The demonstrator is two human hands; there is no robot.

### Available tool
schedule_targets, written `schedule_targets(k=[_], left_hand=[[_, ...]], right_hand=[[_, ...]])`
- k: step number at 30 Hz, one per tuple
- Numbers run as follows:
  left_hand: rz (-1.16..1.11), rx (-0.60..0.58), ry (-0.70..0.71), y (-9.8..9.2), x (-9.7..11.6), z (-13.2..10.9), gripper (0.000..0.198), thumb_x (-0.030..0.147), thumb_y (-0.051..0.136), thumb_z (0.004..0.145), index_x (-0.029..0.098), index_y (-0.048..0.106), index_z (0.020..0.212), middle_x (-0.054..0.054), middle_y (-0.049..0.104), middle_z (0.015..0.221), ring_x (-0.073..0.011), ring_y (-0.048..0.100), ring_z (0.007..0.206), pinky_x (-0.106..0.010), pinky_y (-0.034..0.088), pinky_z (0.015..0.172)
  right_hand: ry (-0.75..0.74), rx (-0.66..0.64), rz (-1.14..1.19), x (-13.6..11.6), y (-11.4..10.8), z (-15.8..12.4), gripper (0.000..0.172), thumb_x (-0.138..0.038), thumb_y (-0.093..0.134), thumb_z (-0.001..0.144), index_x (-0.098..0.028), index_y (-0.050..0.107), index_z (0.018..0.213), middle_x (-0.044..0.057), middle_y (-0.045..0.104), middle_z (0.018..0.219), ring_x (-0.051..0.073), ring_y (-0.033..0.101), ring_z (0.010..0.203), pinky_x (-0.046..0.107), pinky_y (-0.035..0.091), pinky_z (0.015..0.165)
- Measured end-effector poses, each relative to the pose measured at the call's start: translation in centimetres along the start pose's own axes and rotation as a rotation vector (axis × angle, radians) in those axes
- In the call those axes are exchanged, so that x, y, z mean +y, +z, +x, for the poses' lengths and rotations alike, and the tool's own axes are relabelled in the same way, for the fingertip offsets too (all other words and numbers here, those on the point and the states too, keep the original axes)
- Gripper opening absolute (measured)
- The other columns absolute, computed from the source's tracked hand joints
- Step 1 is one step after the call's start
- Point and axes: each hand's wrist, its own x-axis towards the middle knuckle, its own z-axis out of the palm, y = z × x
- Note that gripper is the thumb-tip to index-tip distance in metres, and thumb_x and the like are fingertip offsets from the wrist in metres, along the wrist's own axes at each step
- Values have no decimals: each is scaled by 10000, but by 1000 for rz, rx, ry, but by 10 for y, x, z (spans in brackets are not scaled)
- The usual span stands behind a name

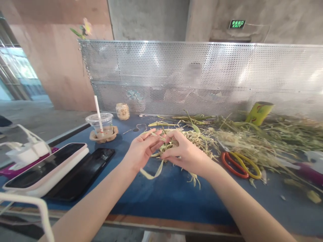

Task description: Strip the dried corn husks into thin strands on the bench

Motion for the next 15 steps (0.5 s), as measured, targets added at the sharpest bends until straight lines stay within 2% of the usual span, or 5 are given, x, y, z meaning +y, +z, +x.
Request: schedule_targets(k=[4, 9, 12, 15], left_hand=[[14, 3, 1, -1, -2, 0, 336, 31, 596, 722, 70, 540, 1051, -134, 603, 1153, -141, 657, 819, -182, 548, 694], [39, -10, -8, -1, -1, 0, 404, 15, 625, 685, 74, 530, 1073, -130, 599, 1168, -175, 634, 927, -163, 543, 672], [28, -4, -23, 1, 0, -1, 429, -9, 605, 685, 73, 524, 1098, -129, 597, 1171, -168, 622, 957, -154, 534, 707], [27, 5, -26, 2, 1, -1, 479, -34, 583, 684, 84, 508, 1143, -125, 571, 1209, -169, 614, 974, -152, 530, 703]], right_hand=[[-27, -19, -183, -7, 1, 1, 157, -162, 473, 818, -212, 620, 847, 64, 512, 1032, 188, 471, 946, 353, 425, 812], [-2, -6, -262, -9, 10, 3, 162, -147, 457, 798, -173, 558, 923, 56, 587, 876, 185, 524, 828, 342, 434, 776], [85, 38, -130, -7, 13, 1, 228, -191, 489, 795, -211, 518, 1021, 33, 584, 881, 171, 541, 792, 316, 450, 723], [204, 131, 109, -5, 14, -1, 246, -249, 506, 807, -273, 509, 1052, 2, 564, 855, 121, 524, 636, 275, 460, 608]])
